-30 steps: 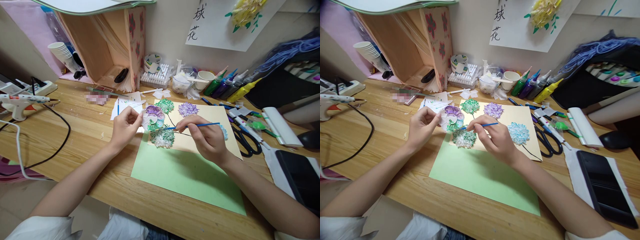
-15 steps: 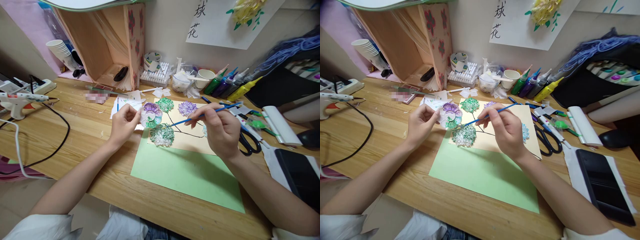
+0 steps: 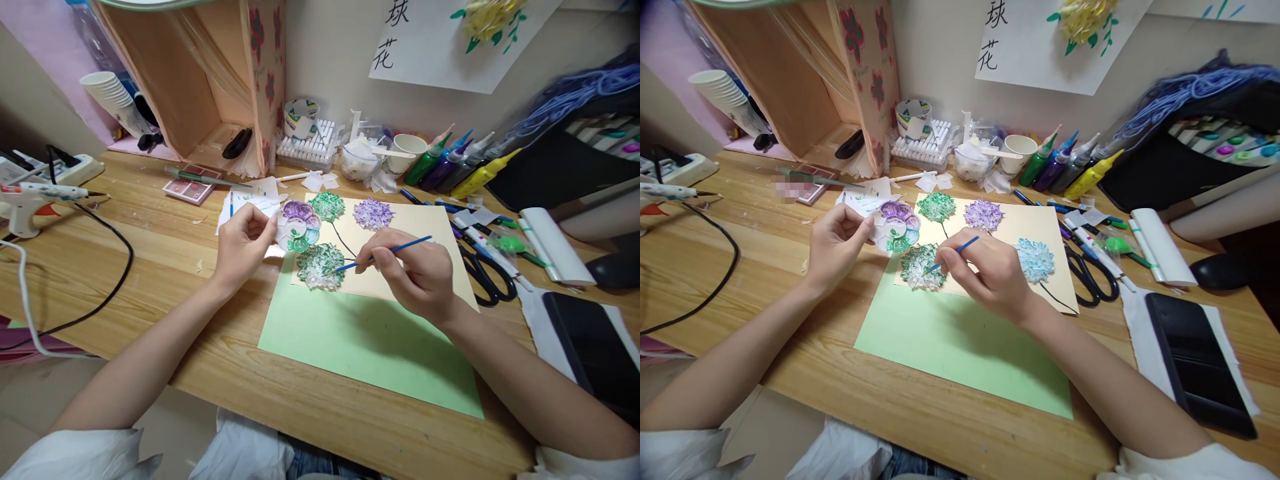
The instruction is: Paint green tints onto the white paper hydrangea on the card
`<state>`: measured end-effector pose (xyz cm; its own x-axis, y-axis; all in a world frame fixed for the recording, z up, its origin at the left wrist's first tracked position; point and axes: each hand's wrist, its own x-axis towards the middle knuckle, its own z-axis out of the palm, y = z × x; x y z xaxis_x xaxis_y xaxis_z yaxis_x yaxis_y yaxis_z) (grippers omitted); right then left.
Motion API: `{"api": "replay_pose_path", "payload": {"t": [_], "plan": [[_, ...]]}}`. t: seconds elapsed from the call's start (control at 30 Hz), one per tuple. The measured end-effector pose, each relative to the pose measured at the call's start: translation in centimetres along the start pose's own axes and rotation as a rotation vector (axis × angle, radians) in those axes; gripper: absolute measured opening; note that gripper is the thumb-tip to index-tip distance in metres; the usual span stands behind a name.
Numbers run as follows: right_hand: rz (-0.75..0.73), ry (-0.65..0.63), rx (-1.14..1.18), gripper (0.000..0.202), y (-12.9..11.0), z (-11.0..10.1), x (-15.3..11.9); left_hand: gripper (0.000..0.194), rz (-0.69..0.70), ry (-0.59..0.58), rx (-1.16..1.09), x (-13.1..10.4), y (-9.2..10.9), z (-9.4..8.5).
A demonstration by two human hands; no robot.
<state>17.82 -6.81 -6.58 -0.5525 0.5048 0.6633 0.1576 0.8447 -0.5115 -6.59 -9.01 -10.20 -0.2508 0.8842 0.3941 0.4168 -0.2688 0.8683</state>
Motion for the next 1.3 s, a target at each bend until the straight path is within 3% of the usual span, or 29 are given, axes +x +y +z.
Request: {"api": "replay_pose_path", "payload": {"t": [0.57, 1.3], "plan": [[-0.065, -0.032, -0.077, 0.021, -0.03, 0.04, 0.30, 0.027, -0.033, -0.006, -0.011, -0.05, 0.18, 0.02], [0.007, 0.039, -0.053, 0.020, 0.09, -0.07, 0.04, 0.027, -0.027, -0.015, -0.014, -0.07, 0.07, -0.03]]}}
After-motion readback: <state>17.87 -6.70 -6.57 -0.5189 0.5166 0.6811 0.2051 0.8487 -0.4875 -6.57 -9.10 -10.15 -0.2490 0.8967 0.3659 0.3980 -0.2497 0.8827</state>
